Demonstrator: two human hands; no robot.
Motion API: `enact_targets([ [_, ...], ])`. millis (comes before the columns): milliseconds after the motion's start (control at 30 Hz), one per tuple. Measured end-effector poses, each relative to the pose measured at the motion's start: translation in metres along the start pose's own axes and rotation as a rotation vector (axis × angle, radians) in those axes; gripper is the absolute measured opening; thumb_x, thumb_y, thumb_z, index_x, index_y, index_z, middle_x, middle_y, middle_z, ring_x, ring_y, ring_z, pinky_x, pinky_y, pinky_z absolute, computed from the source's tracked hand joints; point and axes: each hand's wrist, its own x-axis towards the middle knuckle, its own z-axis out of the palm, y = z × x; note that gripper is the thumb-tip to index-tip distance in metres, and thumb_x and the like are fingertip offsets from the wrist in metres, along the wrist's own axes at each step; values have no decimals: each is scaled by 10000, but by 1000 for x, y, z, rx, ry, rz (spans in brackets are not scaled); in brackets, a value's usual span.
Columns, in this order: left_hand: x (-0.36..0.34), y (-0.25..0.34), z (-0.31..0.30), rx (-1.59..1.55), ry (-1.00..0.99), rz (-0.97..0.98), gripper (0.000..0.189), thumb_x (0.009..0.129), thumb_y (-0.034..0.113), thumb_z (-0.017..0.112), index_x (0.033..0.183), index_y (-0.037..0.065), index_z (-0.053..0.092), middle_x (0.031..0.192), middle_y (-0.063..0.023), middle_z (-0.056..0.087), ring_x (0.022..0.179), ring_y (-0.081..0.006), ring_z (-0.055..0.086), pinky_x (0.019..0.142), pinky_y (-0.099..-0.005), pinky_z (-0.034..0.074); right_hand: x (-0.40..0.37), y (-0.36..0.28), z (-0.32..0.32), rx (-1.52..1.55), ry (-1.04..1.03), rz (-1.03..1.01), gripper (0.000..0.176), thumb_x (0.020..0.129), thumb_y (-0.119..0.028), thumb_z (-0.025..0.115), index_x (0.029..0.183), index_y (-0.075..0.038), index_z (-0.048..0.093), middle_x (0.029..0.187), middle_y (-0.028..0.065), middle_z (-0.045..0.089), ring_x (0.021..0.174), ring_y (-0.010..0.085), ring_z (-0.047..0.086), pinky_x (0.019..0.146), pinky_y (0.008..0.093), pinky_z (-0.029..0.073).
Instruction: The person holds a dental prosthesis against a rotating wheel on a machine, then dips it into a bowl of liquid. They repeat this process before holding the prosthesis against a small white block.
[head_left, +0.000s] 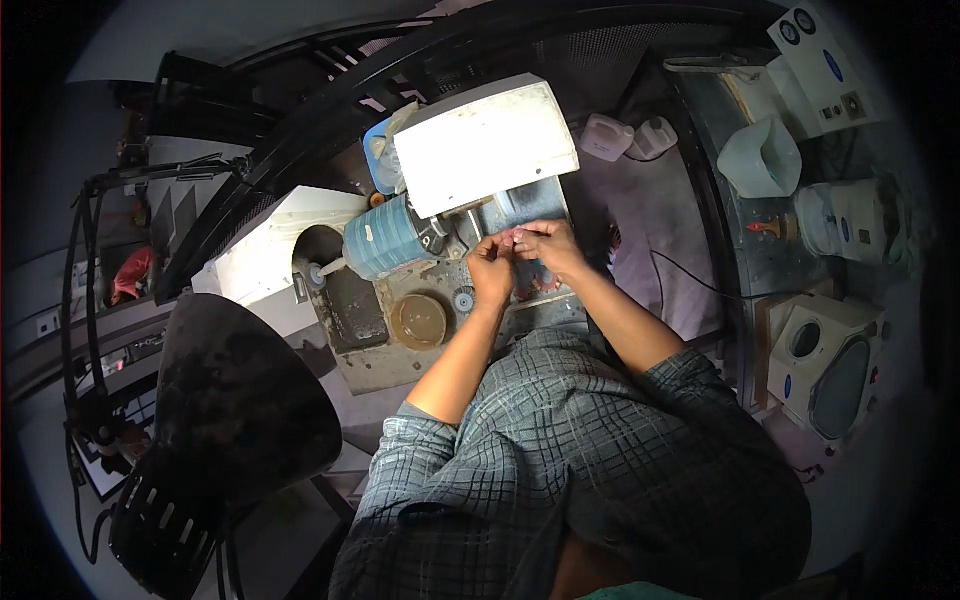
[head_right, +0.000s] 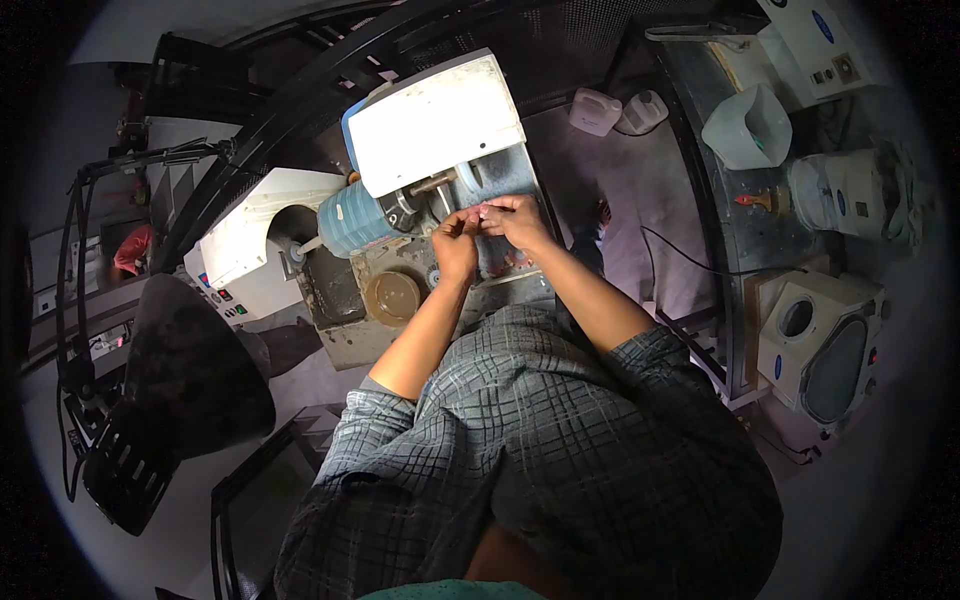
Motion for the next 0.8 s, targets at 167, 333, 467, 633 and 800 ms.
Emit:
enact_targets([
  [167,6,-6,-5,57,-23,126,111,852,38,533,919,-33,585,770,-50,605,707,-108,557,657,-224,444,0,-6,-2,-60,14,66,282,813,-116,607,960,116,540,819,157,624,681,212,637,597,286,535],
  [333,0,-1,-5,101,-49,45,110,857,64,537,895,-26,589,767,-52,606,699,-107,556,637,-223,443,1,-7,-1,-85,29,53,275,816,-117,606,954,111,540,806,153,622,665,199,633,574,280,530],
  [467,3,4,-1,209,11,130,138,851,90,548,836,-41,591,721,-88,617,652,-132,565,606,-253,445,9,0,4,-99,63,11,248,812,-138,612,938,73,583,818,109,634,684,141,612,601,230,498],
  [633,23,10,5,287,91,205,176,866,115,530,808,-41,588,673,-78,612,601,-115,557,570,-260,449,17,1,17,6,78,-52,189,817,-103,600,915,59,601,811,87,632,710,128,602,613,215,487],
  [800,37,2,7,47,34,-20,156,860,49,481,776,-34,583,688,-65,604,586,-113,554,540,-248,443,25,4,14,-17,162,-80,102,816,-7,560,878,66,593,801,112,627,672,169,615,601,276,528],
])
